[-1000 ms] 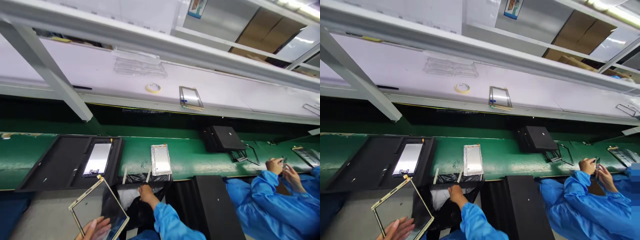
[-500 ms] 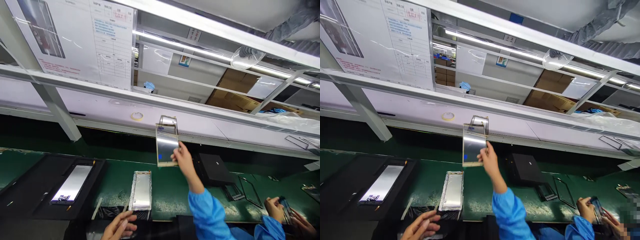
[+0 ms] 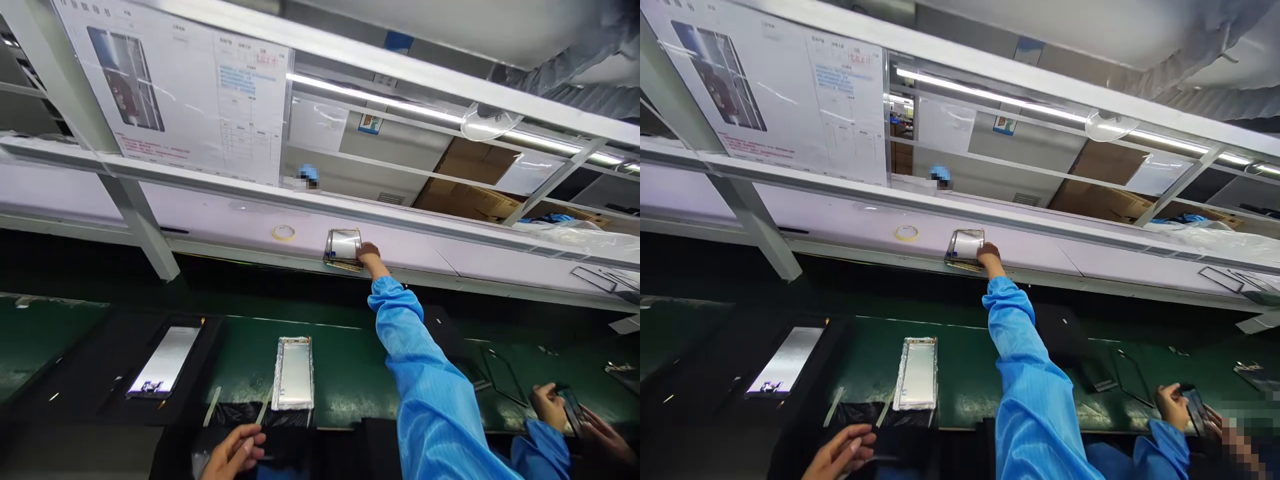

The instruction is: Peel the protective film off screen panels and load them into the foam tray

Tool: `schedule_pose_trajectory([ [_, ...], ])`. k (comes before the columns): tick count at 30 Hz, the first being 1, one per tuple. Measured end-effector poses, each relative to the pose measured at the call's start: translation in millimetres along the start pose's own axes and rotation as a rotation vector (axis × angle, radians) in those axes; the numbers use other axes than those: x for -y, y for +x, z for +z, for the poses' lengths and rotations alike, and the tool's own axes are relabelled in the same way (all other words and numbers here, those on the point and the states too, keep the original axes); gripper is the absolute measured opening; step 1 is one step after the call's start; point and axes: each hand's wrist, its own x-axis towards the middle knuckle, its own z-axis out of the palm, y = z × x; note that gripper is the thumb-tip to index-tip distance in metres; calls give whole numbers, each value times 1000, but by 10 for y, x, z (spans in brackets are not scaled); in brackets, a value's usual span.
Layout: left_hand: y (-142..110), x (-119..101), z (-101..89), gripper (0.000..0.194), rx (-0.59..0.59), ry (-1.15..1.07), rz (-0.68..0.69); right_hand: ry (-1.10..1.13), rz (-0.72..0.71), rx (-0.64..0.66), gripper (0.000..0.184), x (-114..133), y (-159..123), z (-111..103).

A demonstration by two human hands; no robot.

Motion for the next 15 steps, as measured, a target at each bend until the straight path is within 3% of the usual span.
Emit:
schedule_pose_trajectory([
  [3,-142,-144,-126,67,8,1,18,-103,-172,-161,39,-106,-397,5],
  [5,-217,-200,-220,70,0,-1,20,-63,-434,-227,42,-268,-894,237],
  [6,-242,-207,-272,71,-7,0,14,-9,-564,-191,42,-376,-1207,441],
  [8,-268,-178,-384,71,-21,1,6,69,-706,36,41,-644,-1903,1009],
  [9,-274,-146,-438,70,-26,1,4,38,-744,231,43,-795,-2248,1348],
  [10,-277,-106,-489,69,-27,2,5,-39,-737,422,48,-949,-2566,1699],
  [12,-286,-24,-572,67,-20,4,10,-254,-668,680,62,-1234,-3060,2364],
  [15,-329,62,-659,63,2,8,22,-464,-653,818,71,-1511,-3394,3064],
])
